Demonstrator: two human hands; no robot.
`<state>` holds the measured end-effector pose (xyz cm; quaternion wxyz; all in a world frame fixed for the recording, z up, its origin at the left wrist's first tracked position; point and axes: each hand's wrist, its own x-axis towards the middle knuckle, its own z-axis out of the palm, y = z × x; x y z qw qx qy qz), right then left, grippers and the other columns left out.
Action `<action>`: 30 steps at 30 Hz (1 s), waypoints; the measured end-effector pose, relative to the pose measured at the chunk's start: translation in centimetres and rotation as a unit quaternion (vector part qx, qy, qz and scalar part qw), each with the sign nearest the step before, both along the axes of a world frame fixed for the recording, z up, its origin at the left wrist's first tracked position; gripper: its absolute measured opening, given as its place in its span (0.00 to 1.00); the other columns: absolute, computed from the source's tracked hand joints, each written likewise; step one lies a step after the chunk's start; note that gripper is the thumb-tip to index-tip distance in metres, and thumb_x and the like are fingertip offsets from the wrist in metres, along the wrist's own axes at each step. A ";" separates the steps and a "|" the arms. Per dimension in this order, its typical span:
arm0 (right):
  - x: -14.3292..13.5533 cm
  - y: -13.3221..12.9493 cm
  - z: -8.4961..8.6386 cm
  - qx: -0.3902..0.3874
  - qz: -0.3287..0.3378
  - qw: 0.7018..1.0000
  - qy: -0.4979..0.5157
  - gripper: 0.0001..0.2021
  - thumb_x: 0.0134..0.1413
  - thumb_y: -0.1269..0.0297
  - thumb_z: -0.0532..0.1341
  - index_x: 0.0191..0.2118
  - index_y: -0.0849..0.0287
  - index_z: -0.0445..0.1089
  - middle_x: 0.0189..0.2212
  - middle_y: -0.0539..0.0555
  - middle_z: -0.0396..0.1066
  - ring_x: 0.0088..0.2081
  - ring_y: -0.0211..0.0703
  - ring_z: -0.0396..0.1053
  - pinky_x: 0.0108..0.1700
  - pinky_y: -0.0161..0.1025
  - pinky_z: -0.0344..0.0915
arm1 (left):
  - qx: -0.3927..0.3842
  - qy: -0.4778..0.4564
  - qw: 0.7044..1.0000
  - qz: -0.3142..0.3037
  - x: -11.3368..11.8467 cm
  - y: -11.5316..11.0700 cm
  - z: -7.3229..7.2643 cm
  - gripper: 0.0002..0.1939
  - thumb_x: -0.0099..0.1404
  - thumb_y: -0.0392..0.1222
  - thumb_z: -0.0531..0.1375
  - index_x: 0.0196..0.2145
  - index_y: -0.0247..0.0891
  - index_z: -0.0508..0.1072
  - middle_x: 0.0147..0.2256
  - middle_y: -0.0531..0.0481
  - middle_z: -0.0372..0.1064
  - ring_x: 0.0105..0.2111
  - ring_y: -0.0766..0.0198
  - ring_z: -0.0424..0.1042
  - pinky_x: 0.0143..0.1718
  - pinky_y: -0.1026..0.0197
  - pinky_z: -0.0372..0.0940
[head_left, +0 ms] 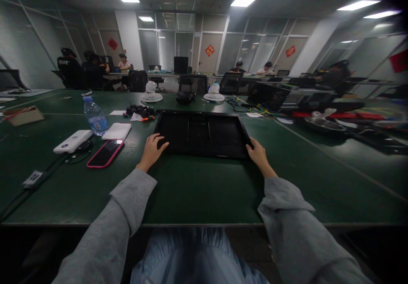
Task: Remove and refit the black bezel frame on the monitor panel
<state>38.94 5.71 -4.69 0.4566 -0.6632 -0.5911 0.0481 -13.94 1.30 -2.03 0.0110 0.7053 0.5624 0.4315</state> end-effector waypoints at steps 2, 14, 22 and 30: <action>0.0 -0.1 0.1 -0.001 -0.004 1.000 -0.005 0.29 0.57 0.62 0.59 0.63 0.64 0.72 0.58 0.67 0.76 0.59 0.62 0.75 0.65 0.60 0.67 | -0.016 -0.045 0.997 0.062 -0.2 0.3 -0.1 0.22 0.72 0.47 0.63 0.60 0.36 0.75 0.64 0.35 0.67 0.66 0.47 0.66 0.69 0.44 0.61; 0.3 0.4 0.2 0.001 0.003 1.000 -0.020 0.27 0.58 0.61 0.60 0.62 0.62 0.73 0.56 0.66 0.78 0.57 0.63 0.76 0.63 0.62 0.69 | -0.148 -0.118 0.972 0.141 -1.6 0.4 0.8 0.21 0.67 0.36 0.62 0.57 0.35 0.80 0.55 0.38 0.79 0.55 0.52 0.79 0.60 0.53 0.70; 0.4 0.7 0.0 0.001 0.000 1.000 -0.017 0.28 0.59 0.61 0.60 0.64 0.59 0.74 0.56 0.64 0.78 0.58 0.62 0.76 0.64 0.62 0.68 | -0.152 -0.052 0.974 0.158 -1.5 -0.5 1.2 0.20 0.72 0.44 0.60 0.56 0.34 0.81 0.51 0.37 0.81 0.52 0.50 0.80 0.57 0.52 0.70; 0.2 1.0 0.0 -0.018 -0.002 1.000 0.016 0.29 0.56 0.63 0.60 0.65 0.59 0.72 0.55 0.63 0.79 0.58 0.62 0.75 0.63 0.61 0.69 | -0.158 0.045 0.973 0.164 -1.6 -0.7 1.6 0.20 0.75 0.43 0.57 0.56 0.33 0.80 0.53 0.34 0.80 0.54 0.46 0.78 0.58 0.50 0.69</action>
